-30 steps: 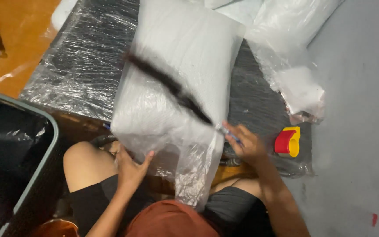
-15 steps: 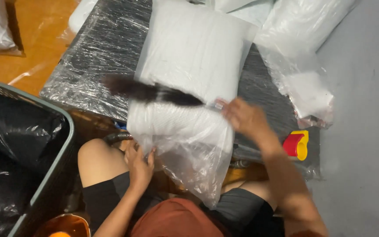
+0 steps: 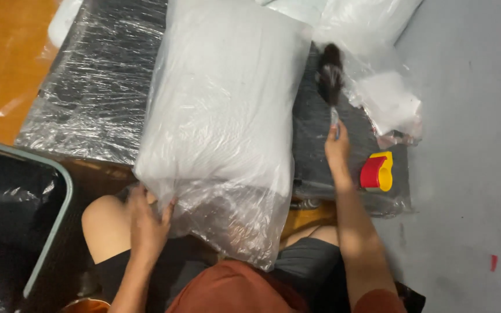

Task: A person is seen stuffing a large white foam cushion into a clear plastic bag and then using a vacuum hose to remove the air, significantly compressing the cushion for easier storage or transport.

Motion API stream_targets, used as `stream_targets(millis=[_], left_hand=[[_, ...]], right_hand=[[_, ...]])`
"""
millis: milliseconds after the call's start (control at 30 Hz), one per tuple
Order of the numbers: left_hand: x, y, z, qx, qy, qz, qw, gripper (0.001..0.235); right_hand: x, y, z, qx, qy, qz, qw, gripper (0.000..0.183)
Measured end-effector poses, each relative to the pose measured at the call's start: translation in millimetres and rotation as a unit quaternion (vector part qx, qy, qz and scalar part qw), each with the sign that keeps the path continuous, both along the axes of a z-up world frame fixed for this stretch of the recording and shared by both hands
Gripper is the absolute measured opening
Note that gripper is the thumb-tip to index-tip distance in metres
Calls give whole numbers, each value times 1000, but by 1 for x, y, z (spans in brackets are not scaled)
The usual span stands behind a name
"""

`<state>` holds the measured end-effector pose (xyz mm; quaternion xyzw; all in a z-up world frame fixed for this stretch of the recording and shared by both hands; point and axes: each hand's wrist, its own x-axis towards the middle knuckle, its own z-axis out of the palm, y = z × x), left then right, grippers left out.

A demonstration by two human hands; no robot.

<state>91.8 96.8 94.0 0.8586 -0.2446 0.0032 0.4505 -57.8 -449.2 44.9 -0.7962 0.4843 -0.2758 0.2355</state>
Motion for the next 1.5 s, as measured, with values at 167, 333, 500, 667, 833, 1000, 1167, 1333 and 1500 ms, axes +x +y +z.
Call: stream_targets(millis=[167,333,500,667,833,1000,1167,1333,1500], left_hand=[[-18,-11,80,108,-18,5,994,114],[-41,-70,74,84,-170,-29,982,133],[-47,-122,18,31,-150,-27,988,152],[-36,-119,-36,49,-200,0,979,139],[-33,-113,-40,41,-214,11,976,136],[-34,-112,-52,28,-206,3,978,130],[-51,-108,-43,44,-191,-2,981,121],[-66,-101,-30,41,-161,-17,986,119],[-65,-92,-25,54,-164,-50,984,110]], right_hand=[[-15,66,62,44,-71,35,996,53],[-10,98,78,48,-70,82,993,52],[-28,149,73,-90,2,372,924,46],[-38,121,95,-93,98,194,972,45],[-39,106,68,-15,7,24,1000,48],[-38,121,66,-109,56,217,968,44],[8,98,136,-122,84,92,985,42],[64,182,206,-161,130,299,931,42],[125,211,233,-227,355,439,794,49]])
